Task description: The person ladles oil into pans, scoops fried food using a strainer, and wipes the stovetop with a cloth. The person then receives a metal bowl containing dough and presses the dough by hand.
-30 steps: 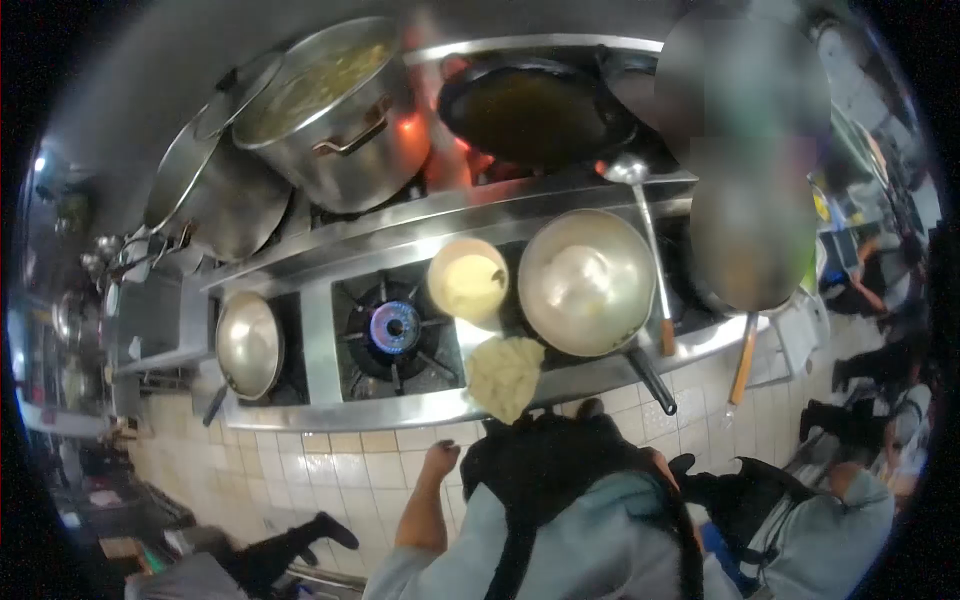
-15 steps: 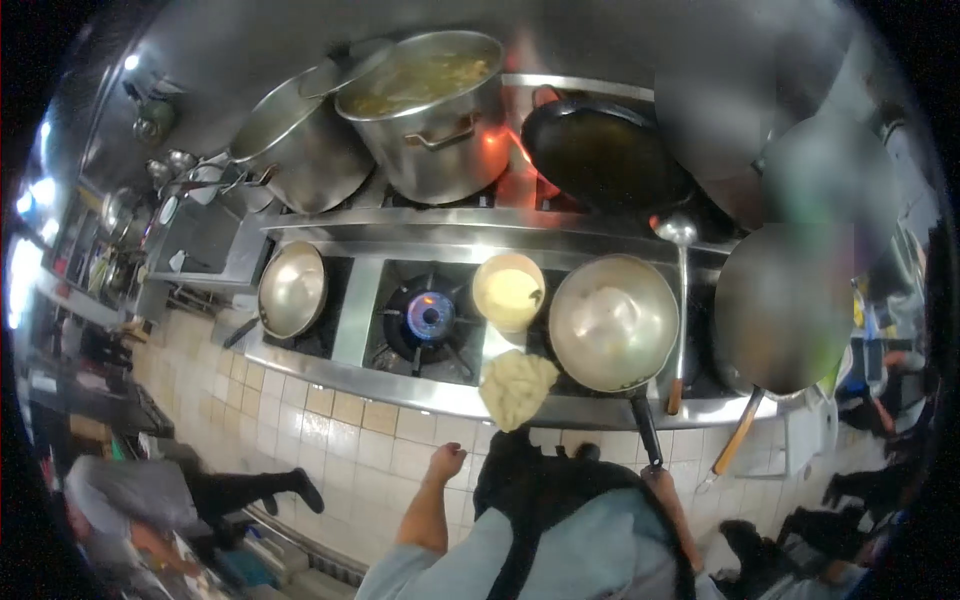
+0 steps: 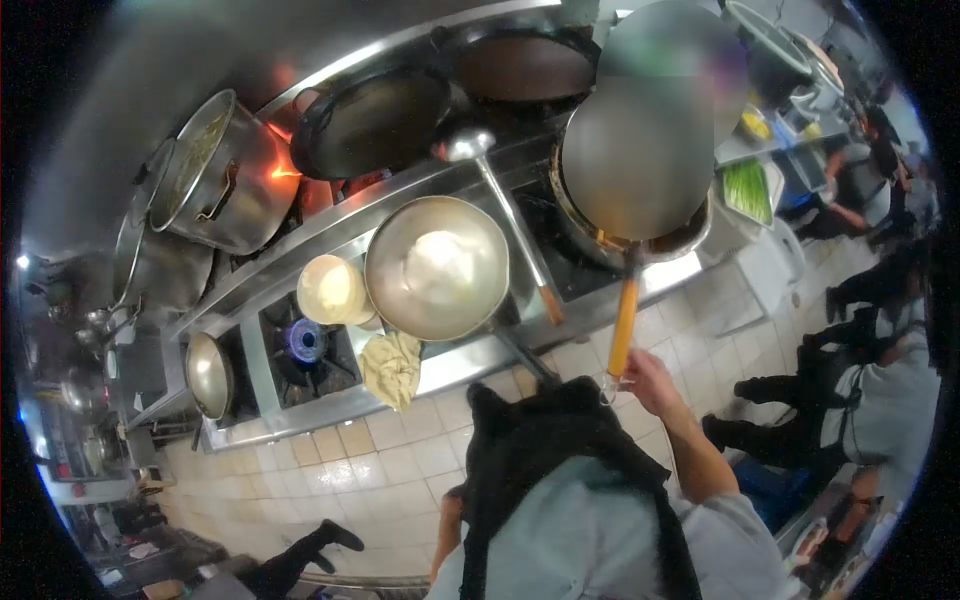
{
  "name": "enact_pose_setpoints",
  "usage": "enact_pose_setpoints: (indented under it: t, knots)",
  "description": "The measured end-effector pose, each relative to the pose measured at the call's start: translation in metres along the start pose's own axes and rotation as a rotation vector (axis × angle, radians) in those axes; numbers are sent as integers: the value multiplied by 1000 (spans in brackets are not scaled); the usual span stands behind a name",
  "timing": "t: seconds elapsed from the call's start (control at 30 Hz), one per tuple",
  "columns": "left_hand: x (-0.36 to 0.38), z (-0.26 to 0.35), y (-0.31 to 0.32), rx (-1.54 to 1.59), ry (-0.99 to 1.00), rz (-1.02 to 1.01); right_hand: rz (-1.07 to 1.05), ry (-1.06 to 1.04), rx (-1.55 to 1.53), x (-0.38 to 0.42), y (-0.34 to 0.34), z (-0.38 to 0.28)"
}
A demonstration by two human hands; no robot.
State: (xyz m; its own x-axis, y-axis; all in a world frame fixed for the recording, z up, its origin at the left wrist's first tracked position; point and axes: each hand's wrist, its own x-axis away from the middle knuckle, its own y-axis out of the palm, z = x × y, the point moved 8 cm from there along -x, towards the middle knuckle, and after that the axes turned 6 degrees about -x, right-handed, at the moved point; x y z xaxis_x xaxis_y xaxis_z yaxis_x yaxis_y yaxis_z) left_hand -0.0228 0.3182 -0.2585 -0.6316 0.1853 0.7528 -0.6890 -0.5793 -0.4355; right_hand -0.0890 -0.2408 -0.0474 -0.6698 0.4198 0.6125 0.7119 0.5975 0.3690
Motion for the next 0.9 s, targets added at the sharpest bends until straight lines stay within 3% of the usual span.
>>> enact_pose_setpoints:
  t: [0.1, 0.17, 0.23, 0.3, 0.37, 0.4, 0.47, 0.53, 0.63, 0.7, 0.83, 0.9]
  knots:
    - [-23, -19, 8, 105, 44, -51, -117, -37, -290, -9, 26, -16]
    - [-36, 4, -13, -150, 222, 6, -211, -55, -411, -5, 60, -29]
    - [-35, 44, -46, -109, 62, 67, -186, -112, -471, 12, 94, -53]
    - [-45, 71, -76, -38, 62, 119, -157, -167, -386, 9, 89, -50]
    - [-33, 135, -111, -179, 253, 331, -105, -233, -300, 7, 82, -47]
    - [-5, 185, -130, -104, 354, 446, -77, -236, -295, 8, 73, -47]
    - [14, 232, -159, -46, 527, 746, -109, -246, -481, 2, 58, -42]
    - [12, 268, -177, -120, 554, 815, -177, -241, -595, 5, 59, -41]
    - [-7, 323, -185, -169, 629, 732, -124, -251, -594, 15, 59, -38]
    - [-13, 349, -183, -443, 763, 857, -48, -250, -582, 18, 48, -29]
    - [-50, 330, -158, -437, 727, 771, 77, -169, -617, 26, 28, 17]
    - [-49, 328, -134, -472, 942, 604, 104, -192, -474, 31, 26, 34]
